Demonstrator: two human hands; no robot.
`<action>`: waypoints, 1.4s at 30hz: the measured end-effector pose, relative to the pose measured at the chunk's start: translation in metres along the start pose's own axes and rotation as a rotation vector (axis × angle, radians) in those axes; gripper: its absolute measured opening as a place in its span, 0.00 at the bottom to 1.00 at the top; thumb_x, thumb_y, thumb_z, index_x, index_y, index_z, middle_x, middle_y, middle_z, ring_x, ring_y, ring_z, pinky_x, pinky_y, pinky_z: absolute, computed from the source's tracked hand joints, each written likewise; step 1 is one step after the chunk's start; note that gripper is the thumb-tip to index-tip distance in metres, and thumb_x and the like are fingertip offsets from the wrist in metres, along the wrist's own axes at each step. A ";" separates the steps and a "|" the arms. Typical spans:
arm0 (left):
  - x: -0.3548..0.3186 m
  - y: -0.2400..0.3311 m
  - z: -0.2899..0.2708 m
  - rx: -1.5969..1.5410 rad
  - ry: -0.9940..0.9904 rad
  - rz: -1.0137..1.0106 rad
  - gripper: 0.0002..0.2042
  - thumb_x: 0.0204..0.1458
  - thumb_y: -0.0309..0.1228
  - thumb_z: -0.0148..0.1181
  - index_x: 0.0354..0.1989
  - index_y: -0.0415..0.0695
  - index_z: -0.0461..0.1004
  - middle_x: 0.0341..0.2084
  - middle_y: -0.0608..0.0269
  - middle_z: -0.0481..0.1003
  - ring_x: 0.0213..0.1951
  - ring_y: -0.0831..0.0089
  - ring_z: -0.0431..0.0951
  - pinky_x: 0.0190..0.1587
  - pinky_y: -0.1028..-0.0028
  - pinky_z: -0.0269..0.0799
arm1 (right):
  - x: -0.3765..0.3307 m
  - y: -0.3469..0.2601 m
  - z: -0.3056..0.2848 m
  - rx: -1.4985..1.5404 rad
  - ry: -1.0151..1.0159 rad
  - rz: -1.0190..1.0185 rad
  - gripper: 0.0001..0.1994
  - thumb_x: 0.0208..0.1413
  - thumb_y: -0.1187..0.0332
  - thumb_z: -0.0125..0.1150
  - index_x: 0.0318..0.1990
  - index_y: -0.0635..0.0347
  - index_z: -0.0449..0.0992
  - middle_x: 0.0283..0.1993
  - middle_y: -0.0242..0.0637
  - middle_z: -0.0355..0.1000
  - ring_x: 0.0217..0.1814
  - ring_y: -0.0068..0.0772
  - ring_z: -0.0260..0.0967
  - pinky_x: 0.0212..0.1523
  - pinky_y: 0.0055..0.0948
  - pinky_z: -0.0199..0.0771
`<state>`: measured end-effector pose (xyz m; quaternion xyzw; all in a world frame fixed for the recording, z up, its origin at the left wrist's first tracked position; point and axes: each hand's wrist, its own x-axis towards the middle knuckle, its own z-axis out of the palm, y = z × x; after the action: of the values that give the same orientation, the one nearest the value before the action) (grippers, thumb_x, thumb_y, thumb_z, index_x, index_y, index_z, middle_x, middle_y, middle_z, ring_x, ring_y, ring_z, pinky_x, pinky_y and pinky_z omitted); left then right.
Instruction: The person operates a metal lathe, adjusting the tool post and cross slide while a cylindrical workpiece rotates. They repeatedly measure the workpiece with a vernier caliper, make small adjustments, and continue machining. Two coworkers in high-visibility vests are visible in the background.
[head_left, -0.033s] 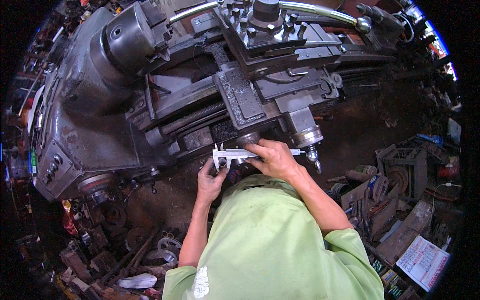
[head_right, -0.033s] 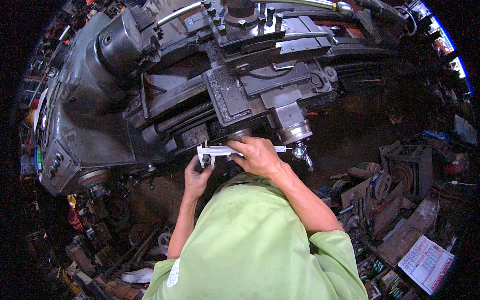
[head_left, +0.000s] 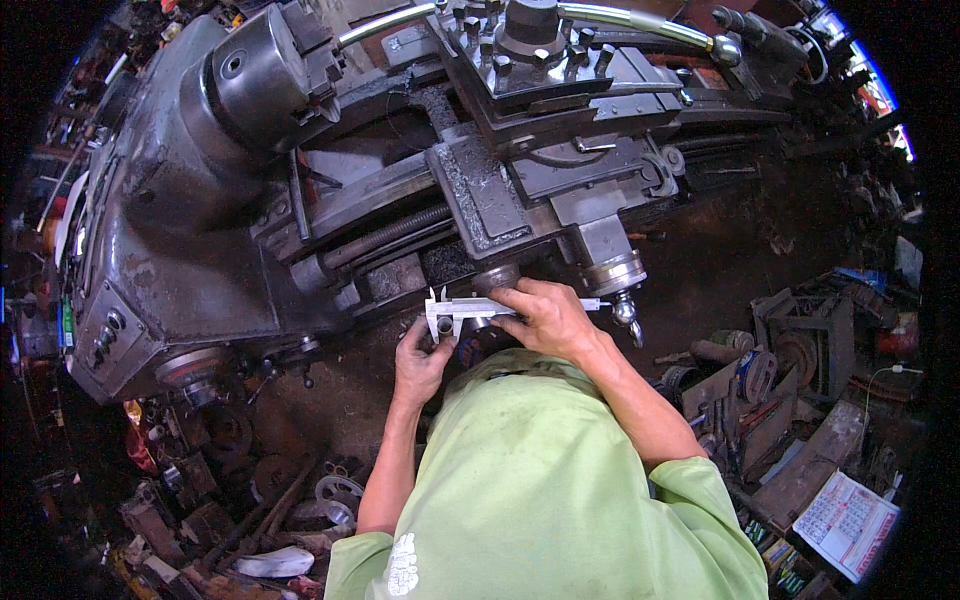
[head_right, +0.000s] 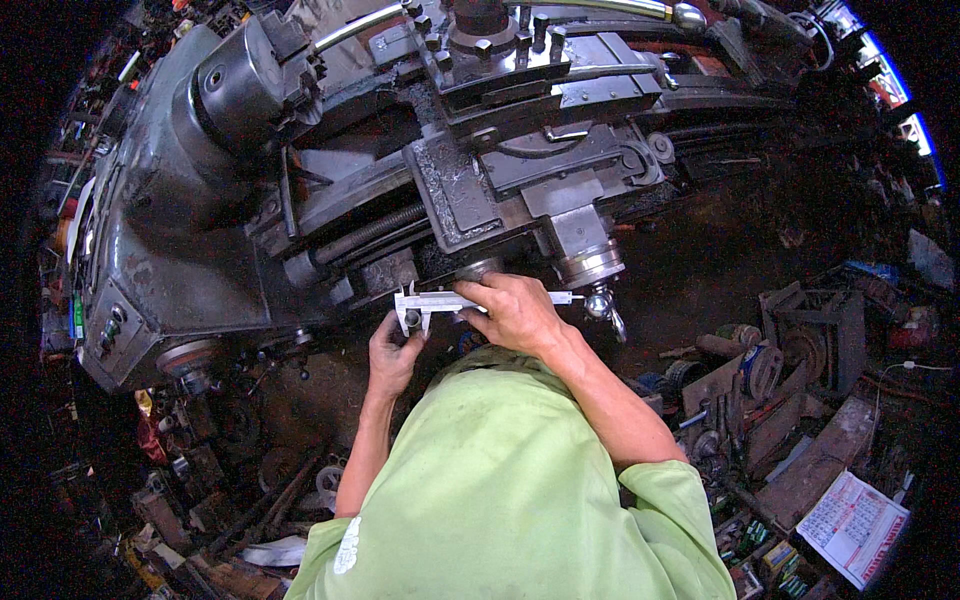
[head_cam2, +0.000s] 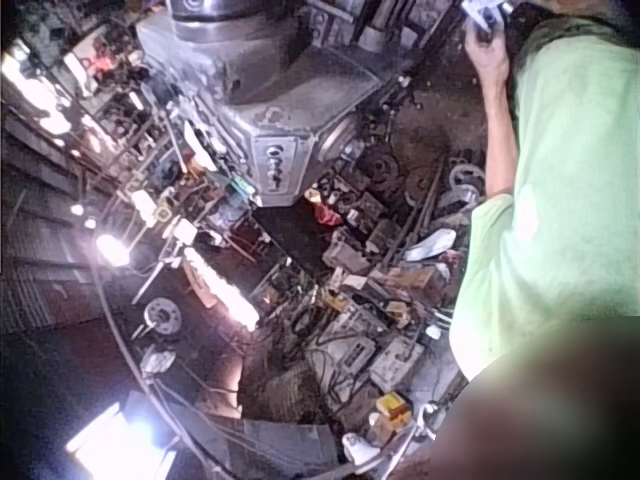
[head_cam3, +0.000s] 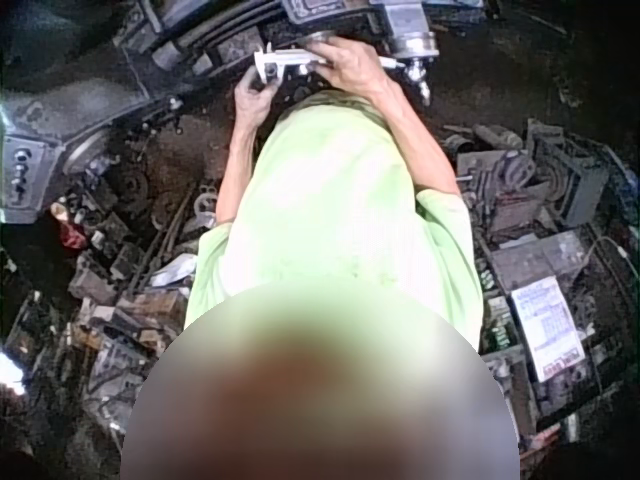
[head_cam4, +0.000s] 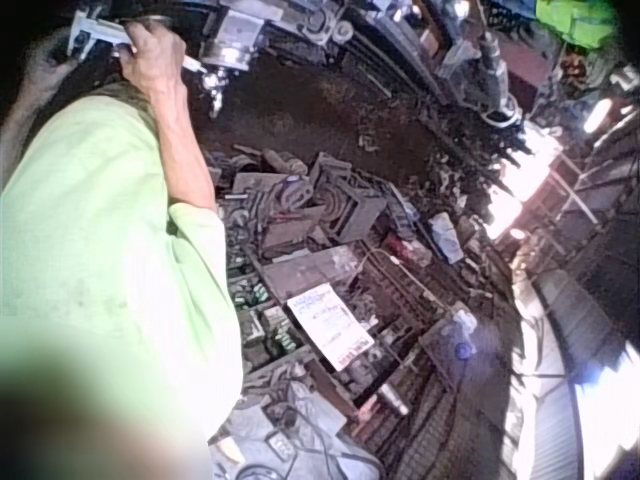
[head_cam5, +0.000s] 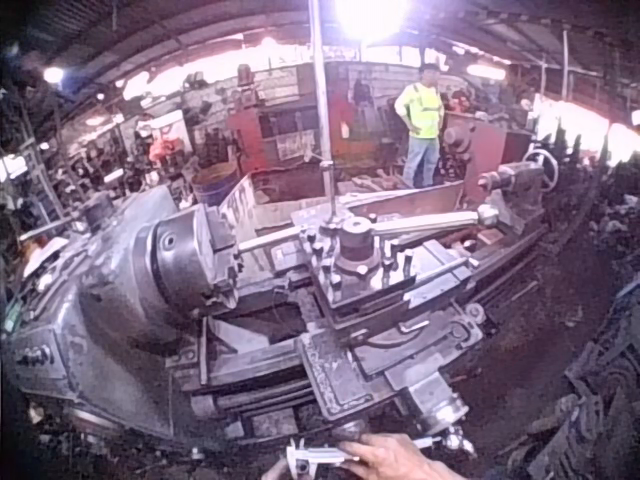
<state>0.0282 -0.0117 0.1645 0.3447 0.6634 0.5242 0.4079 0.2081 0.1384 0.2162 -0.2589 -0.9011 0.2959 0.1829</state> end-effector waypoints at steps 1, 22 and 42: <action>0.000 0.000 0.000 0.005 0.005 -0.014 0.12 0.50 0.20 0.58 0.44 0.38 0.74 0.34 0.68 0.76 0.38 0.79 0.72 0.46 0.76 0.68 | 0.000 0.000 0.000 0.001 0.001 -0.001 0.19 0.45 0.62 0.70 0.46 0.52 0.78 0.28 0.40 0.72 0.28 0.47 0.73 0.27 0.42 0.74; 0.002 -0.002 -0.001 0.014 0.001 -0.004 0.13 0.51 0.20 0.59 0.47 0.37 0.74 0.37 0.66 0.77 0.40 0.79 0.74 0.47 0.75 0.70 | 0.004 -0.001 0.000 0.012 0.001 0.008 0.19 0.42 0.67 0.72 0.45 0.53 0.78 0.27 0.40 0.71 0.28 0.46 0.73 0.27 0.40 0.73; 0.007 -0.004 -0.001 -0.033 -0.023 0.003 0.12 0.51 0.21 0.59 0.45 0.37 0.75 0.36 0.66 0.77 0.40 0.79 0.73 0.47 0.75 0.70 | 0.006 0.000 -0.002 -0.007 -0.002 0.032 0.19 0.43 0.66 0.71 0.45 0.55 0.79 0.29 0.41 0.71 0.29 0.47 0.73 0.28 0.40 0.73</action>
<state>0.0242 -0.0072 0.1592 0.3448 0.6496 0.5315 0.4202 0.2037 0.1424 0.2188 -0.2736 -0.8981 0.2958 0.1763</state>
